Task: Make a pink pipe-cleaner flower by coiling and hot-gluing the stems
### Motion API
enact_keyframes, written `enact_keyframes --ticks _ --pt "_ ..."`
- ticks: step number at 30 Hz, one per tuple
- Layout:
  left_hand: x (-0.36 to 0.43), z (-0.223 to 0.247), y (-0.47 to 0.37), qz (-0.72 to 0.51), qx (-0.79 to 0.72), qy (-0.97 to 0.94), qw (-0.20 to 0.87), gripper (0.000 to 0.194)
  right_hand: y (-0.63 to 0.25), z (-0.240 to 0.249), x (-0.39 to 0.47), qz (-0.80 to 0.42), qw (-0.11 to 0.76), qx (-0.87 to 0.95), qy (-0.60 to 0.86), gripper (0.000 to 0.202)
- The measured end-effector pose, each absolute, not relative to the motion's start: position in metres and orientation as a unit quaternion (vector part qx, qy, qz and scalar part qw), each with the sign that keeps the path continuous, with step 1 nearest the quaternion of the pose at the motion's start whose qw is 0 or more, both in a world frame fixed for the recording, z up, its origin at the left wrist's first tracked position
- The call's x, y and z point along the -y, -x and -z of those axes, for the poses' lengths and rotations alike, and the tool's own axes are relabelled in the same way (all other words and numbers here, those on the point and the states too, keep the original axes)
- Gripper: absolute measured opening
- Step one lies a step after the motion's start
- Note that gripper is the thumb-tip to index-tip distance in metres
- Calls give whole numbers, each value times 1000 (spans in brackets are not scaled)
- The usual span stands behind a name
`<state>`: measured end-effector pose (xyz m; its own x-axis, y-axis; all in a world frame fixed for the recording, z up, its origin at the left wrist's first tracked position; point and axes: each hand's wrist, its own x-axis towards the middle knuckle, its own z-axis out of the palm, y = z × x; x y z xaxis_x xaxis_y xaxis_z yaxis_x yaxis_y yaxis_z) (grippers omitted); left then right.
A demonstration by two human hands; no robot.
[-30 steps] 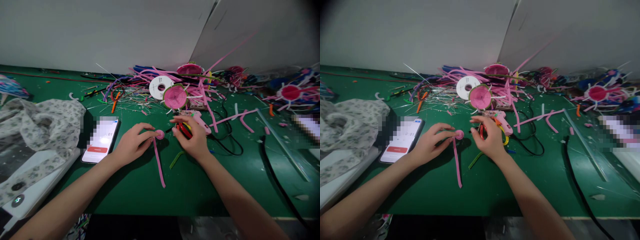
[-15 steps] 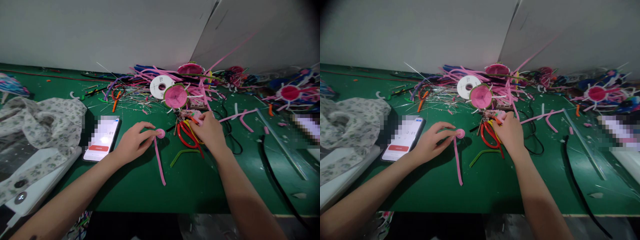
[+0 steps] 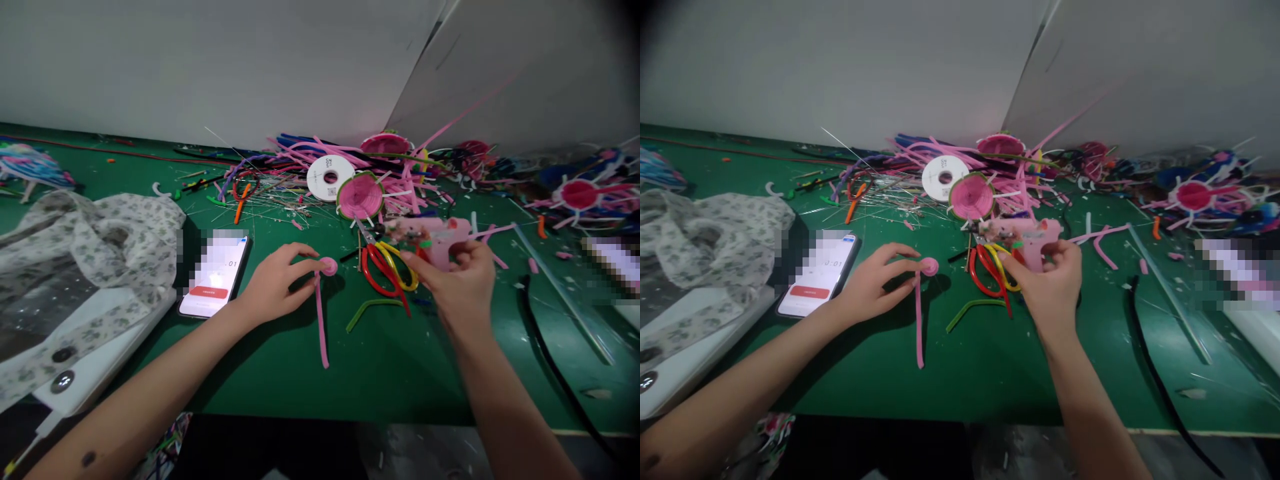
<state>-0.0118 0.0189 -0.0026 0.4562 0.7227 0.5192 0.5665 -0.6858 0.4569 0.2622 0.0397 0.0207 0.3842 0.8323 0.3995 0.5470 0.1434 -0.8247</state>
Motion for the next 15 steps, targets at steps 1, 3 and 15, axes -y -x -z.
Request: enact_keyframes --ticks 1,3,15 --pt "-19 3 12 -359 -380 -846 110 26 -260 -19 -32 -158 537 515 649 61" --pt "-19 3 12 -364 -376 -845 111 26 -253 -18 -17 -187 544 494 652 64" --pt "-21 5 12 -360 -377 -844 125 29 -215 -7 35 -54 390 548 738 28"
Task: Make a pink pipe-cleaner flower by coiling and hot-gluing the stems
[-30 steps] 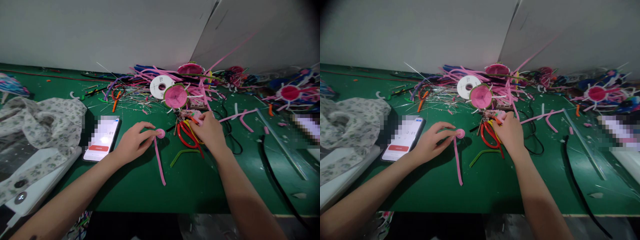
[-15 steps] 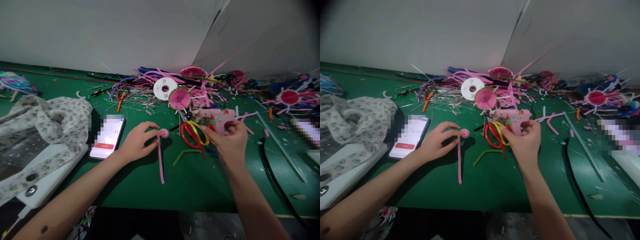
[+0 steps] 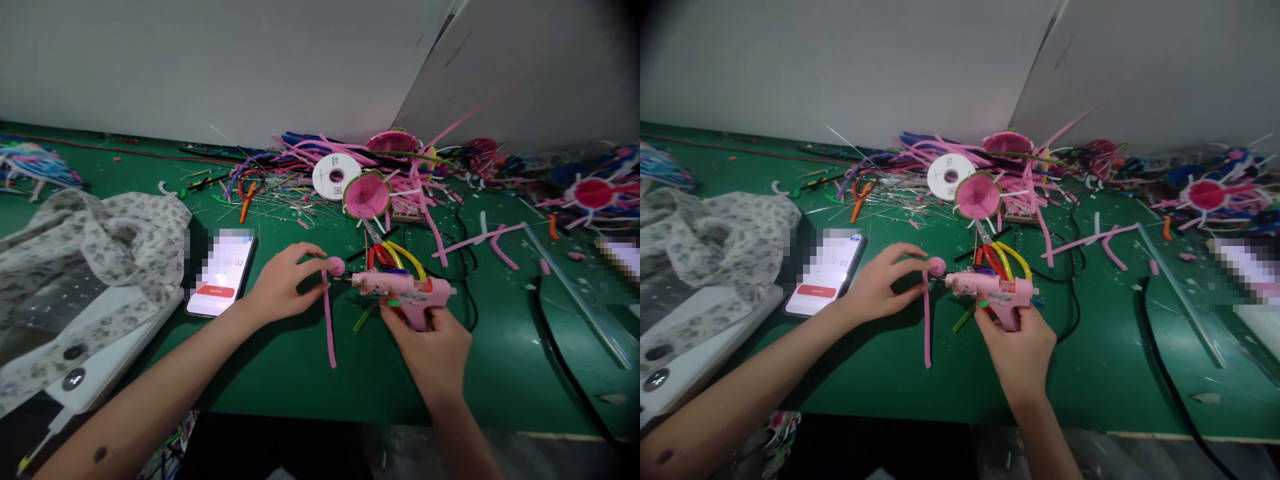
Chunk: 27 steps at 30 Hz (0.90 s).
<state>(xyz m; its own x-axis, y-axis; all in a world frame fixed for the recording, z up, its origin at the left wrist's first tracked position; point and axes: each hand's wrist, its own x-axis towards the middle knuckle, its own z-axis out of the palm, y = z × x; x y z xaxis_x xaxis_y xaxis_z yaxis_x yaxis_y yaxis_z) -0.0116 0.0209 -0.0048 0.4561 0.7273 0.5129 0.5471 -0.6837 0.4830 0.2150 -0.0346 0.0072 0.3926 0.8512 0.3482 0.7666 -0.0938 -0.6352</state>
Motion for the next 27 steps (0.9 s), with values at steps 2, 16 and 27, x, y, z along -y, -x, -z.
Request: enact_keyframes --ticks 2,16,27 --pt "-21 5 12 -357 -379 -844 125 28 -214 -4 36 -9 388 566 727 29" --pt "-21 5 12 -352 -386 -844 123 31 -213 16 41 146 331 612 703 25" --pt "-21 5 12 -348 -380 -847 129 34 -214 21 44 200 322 636 672 26"
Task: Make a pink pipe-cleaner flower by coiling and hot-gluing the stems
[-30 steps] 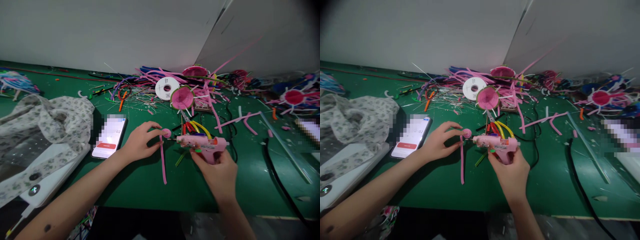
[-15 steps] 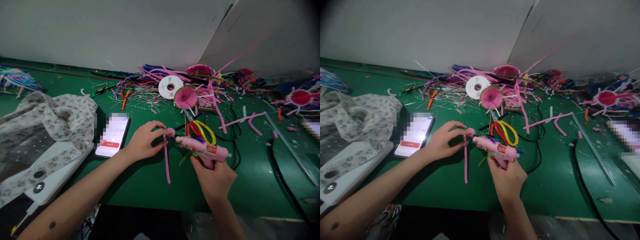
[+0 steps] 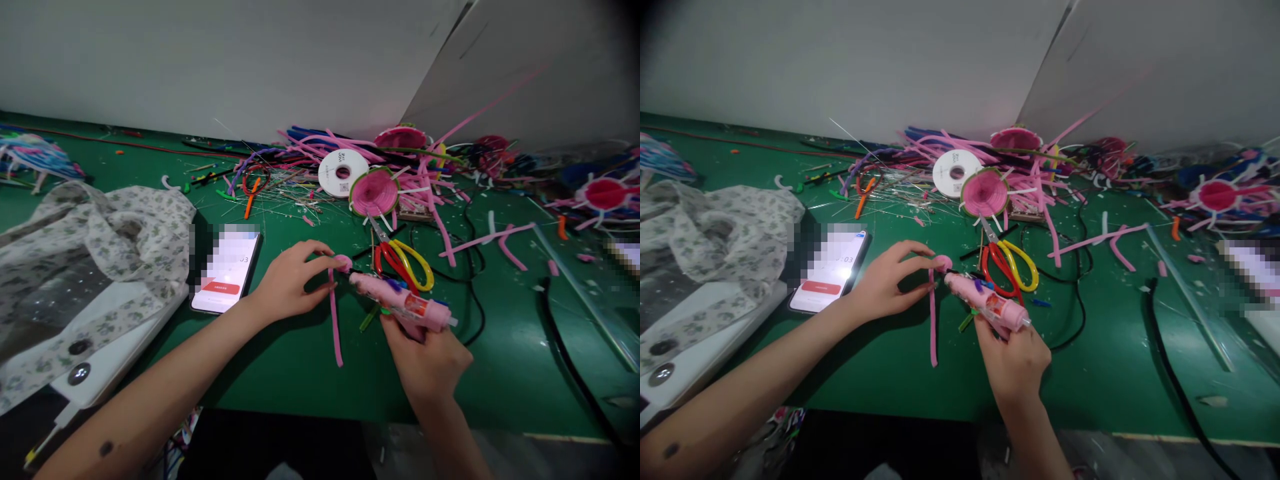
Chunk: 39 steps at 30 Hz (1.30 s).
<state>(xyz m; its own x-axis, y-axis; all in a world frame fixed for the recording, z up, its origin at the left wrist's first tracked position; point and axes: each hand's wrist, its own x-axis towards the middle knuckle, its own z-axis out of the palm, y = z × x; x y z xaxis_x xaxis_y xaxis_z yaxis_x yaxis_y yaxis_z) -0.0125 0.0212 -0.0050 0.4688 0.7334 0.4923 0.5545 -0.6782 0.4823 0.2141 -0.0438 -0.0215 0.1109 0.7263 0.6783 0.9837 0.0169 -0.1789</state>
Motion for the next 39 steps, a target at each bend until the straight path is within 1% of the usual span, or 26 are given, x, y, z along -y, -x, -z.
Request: enact_keyframes --ticks 4,10,18,28,39 --pt "-21 4 12 -349 -379 -848 129 35 -213 19 45 203 325 653 653 24" --pt "-21 4 12 -343 -375 -852 124 35 -210 14 46 193 310 682 633 17" --pt "-20 3 12 -337 -383 -852 122 35 -214 15 46 240 322 696 595 9" --pt "-21 4 12 -339 -381 -852 118 36 -214 14 47 213 303 703 607 14" --pt "-21 4 12 -340 -380 -853 117 35 -212 11 49 161 298 705 623 13"
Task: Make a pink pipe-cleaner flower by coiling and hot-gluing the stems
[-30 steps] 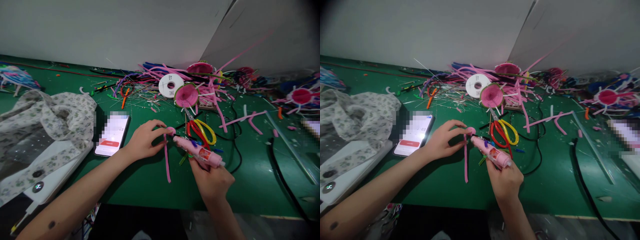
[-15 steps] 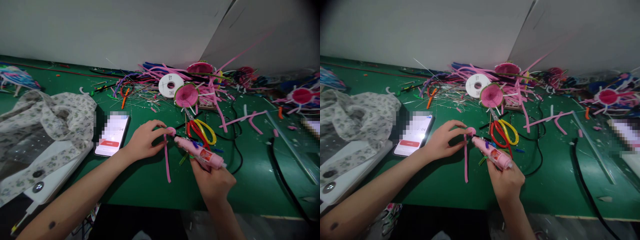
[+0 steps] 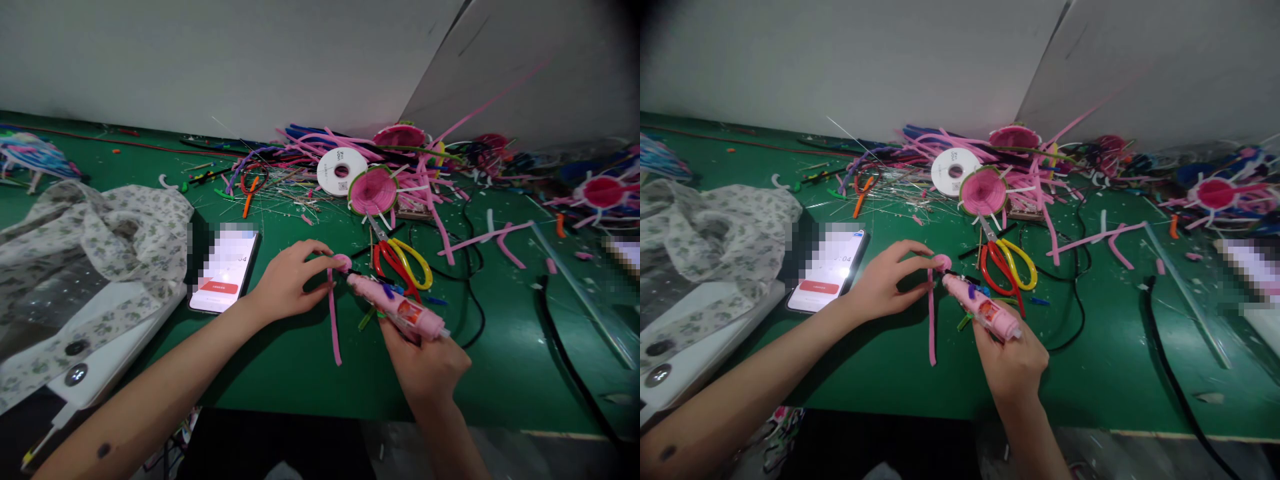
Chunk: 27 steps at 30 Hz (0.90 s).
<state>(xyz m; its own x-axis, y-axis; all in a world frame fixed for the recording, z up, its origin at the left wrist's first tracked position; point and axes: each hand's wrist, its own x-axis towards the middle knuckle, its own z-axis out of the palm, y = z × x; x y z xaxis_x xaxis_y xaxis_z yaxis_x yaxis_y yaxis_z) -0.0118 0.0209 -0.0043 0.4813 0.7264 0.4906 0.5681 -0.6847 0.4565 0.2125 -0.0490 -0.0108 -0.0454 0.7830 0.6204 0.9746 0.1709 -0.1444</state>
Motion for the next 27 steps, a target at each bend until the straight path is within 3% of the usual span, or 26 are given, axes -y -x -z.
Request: enact_keyframes --ticks 10,21,27 --pt "-21 4 12 -336 -385 -851 120 34 -214 12 47 218 314 716 585 8" --pt "-20 5 11 -337 -392 -849 111 33 -216 14 49 183 319 693 620 12" --pt "-20 5 11 -348 -382 -849 113 32 -240 -4 41 145 303 588 736 34"
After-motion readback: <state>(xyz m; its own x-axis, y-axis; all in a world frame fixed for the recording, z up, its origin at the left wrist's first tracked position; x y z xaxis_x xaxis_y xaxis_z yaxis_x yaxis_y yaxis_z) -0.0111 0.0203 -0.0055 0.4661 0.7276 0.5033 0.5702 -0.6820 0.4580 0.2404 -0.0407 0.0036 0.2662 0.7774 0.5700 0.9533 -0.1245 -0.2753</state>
